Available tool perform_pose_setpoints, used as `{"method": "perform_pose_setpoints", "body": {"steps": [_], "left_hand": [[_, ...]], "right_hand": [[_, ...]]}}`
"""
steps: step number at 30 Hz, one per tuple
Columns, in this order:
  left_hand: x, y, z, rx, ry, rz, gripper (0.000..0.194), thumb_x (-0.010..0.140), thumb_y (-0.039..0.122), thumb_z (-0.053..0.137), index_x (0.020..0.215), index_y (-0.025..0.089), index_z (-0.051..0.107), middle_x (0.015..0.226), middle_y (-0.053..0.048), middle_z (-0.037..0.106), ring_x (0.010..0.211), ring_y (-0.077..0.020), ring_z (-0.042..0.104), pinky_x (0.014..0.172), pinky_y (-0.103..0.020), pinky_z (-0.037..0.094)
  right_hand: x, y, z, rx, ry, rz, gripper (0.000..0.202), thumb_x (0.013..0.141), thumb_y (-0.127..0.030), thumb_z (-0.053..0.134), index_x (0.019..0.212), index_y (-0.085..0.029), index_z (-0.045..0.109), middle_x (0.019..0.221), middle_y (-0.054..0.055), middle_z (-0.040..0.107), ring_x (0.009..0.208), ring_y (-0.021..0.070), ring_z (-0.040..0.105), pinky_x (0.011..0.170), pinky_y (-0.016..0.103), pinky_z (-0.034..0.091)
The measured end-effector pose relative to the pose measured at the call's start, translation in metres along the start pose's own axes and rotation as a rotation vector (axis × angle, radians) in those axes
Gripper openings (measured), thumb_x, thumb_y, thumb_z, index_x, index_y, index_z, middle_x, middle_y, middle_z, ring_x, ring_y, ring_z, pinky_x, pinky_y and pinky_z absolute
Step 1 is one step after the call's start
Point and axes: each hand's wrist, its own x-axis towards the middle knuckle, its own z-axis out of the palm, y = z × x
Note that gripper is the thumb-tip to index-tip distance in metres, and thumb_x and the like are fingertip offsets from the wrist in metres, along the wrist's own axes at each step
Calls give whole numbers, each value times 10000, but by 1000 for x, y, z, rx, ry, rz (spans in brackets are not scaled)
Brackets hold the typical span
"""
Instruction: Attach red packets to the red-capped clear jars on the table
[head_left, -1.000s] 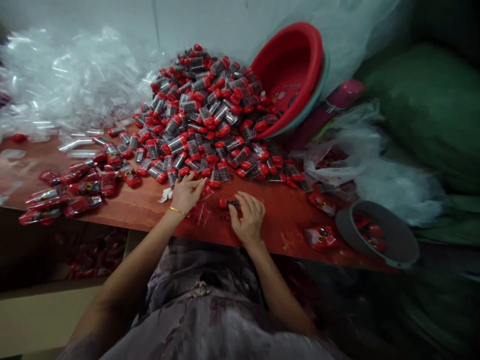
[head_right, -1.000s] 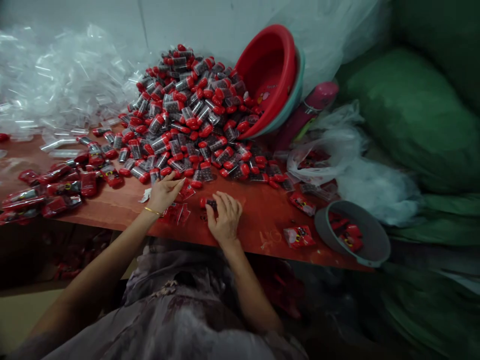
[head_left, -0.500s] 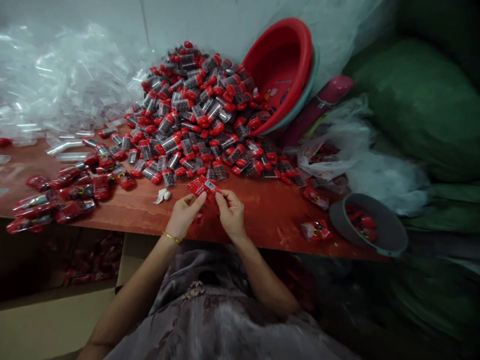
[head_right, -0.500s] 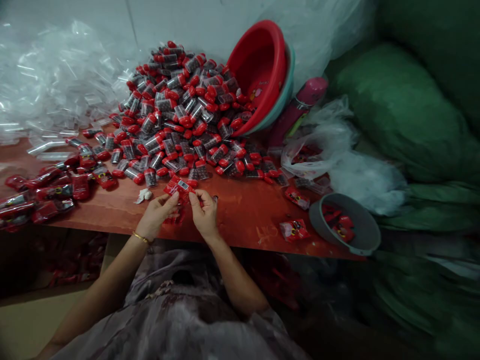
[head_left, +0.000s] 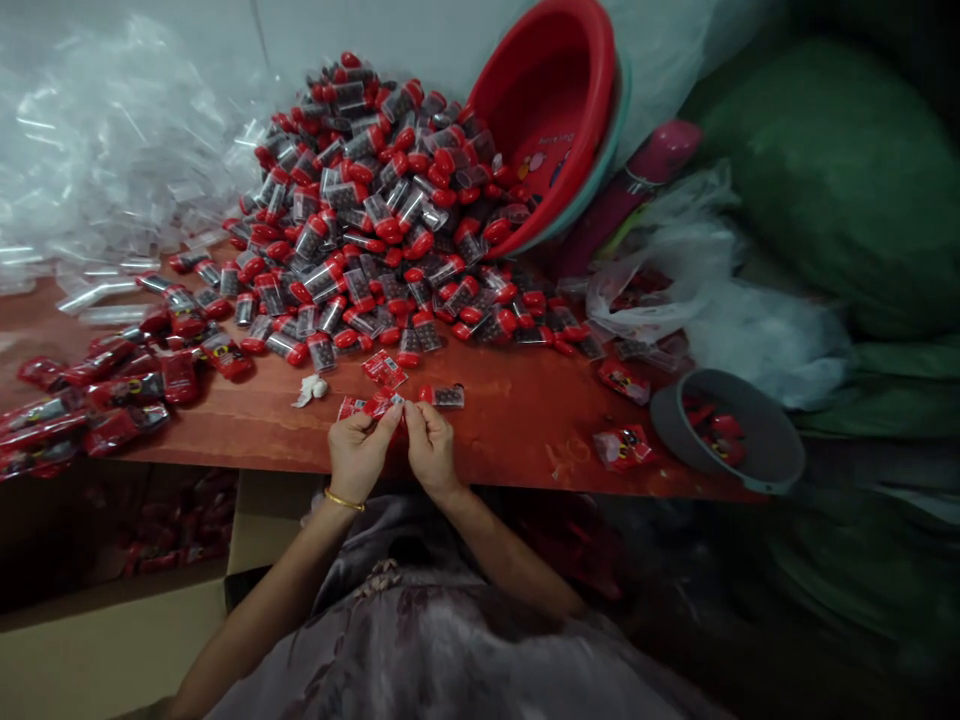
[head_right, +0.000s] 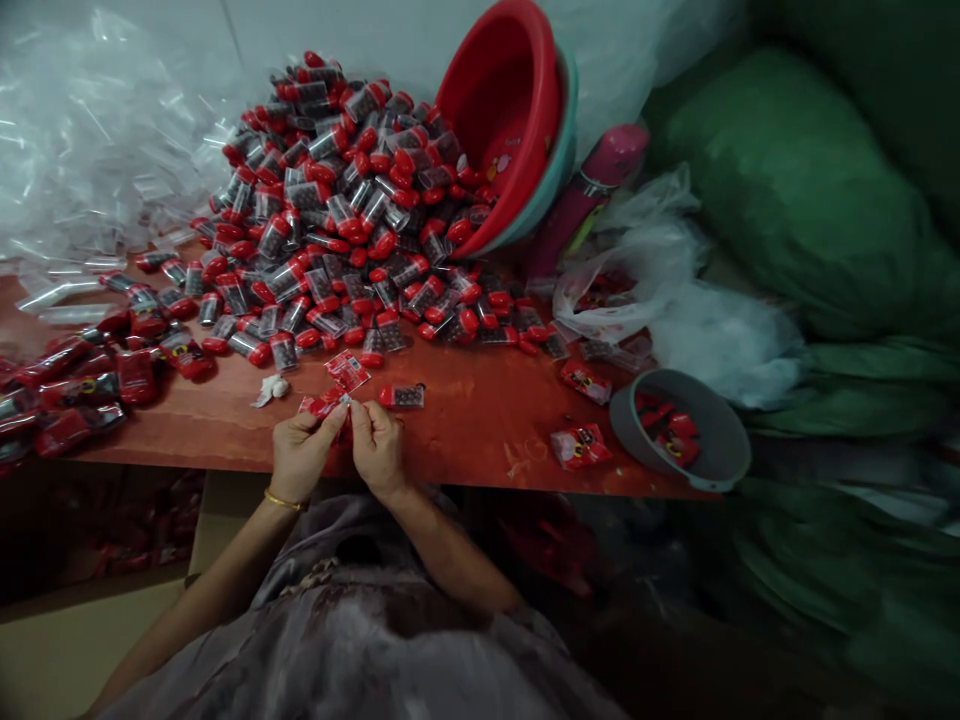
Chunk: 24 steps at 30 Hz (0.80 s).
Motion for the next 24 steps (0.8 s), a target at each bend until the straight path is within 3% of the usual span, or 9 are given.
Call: {"method": "perform_pose_setpoints", "body": {"steps": [3,7,11,14,16,19,24], "left_hand": [[-1,1,2,13,4,76,252,619,322,761,481,157,629,452,50,509,455,-65,400,476,-208,326],[3,3,-2,-237,-82,-91,302,561,397,795,711,152,703,638,12,656,561,-89,541,585,-224,434],[12,8,-11,-383,-51,-251,372,473,377,847,695,144,659,612,18,641,549,-91,570,585,-229,468],[16,12,-16,-459,-66,-314,351,500,351,845,687,150,626,606,21,637,537,-91,580,587,-234,487],[16,13,-17,-489,-104,-363,343,522,349,839,700,151,622,618,12,649,556,-103,602,603,-245,502],[14,14,-16,-496,-154,-424,348,535,363,835,706,148,622,641,-10,669,586,-127,628,614,-257,513],[11,17,-17,-479,-178,-457,337,561,380,823,677,143,614,656,-32,682,621,-141,645,662,-275,519]], "right_hand": [[1,0,2,-33,1,-6,344,914,-366,398,616,-211,472,541,-46,474,517,98,451,525,222,371],[7,2,-9,-127,-89,-88,287,930,-332,378,770,-207,580,680,-4,604,653,132,559,634,246,445],[24,20,-44,-471,-222,-291,294,930,-326,367,1030,-198,613,1055,86,649,1014,213,562,904,368,417],[37,40,-72,-804,-236,-268,442,817,-440,566,1163,-165,565,1215,151,578,1131,310,484,957,483,354],[42,49,-83,-894,-275,-258,484,781,-450,615,1165,-160,562,1229,157,568,1134,329,475,949,502,349],[42,52,-87,-900,-313,-279,373,793,-432,612,1065,-177,595,1151,134,609,1069,309,515,908,476,380],[23,32,-88,-676,-315,-265,325,814,-423,599,1057,-206,587,978,80,683,900,242,615,822,397,463]]}}
